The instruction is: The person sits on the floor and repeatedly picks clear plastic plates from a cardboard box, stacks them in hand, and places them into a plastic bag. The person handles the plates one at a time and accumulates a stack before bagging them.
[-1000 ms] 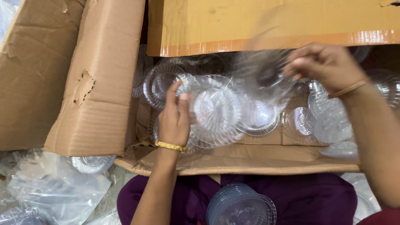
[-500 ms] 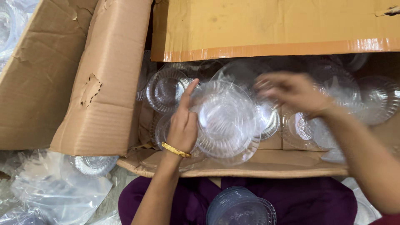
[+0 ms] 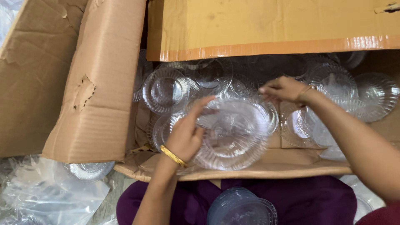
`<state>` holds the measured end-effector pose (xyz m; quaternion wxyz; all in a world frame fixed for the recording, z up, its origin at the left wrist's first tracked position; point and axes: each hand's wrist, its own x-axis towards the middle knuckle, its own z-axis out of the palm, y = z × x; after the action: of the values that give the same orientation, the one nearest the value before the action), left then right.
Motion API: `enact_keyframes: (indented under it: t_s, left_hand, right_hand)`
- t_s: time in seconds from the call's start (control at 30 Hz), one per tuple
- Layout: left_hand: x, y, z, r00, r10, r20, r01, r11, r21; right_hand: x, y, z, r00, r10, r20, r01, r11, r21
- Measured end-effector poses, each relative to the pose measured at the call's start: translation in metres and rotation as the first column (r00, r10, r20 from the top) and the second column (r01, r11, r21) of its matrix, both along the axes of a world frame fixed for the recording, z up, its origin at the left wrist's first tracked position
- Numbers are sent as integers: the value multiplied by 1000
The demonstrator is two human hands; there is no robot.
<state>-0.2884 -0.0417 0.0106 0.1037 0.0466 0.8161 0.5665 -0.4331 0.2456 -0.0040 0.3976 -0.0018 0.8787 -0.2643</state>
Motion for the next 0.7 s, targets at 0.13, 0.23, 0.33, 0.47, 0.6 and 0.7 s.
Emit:
enact_keyframes:
  t_s: [0.13, 0.23, 0.33, 0.47, 0.6, 0.7]
  left_hand:
    - [2, 8, 10, 977, -172, -122, 170, 985, -27]
    - [1, 10, 4, 987, -143, -76, 141, 989, -36]
    - [-3, 3, -9, 998, 55, -40, -46, 980, 192]
    - [-9, -14, -15, 945, 324, 32, -297, 816, 496]
    - [-12, -14, 7, 933, 348, 94, -308, 634, 709]
    - [13, -8, 28, 895, 360, 264, -399, 378, 836]
  right_hand:
    - [18, 3, -35, 878, 460, 134, -439, 661, 609]
    - [28, -4, -48, 929, 331, -166, -190, 812, 552]
    - [19, -7, -33, 984, 172, 44, -167, 810, 563]
    - [-5, 6, 17, 951, 261, -165, -163, 879, 449]
    - [9, 52, 59, 762, 197, -617, 204, 831, 518]
    - [61, 109, 82, 465, -55, -883, 375, 916, 141]
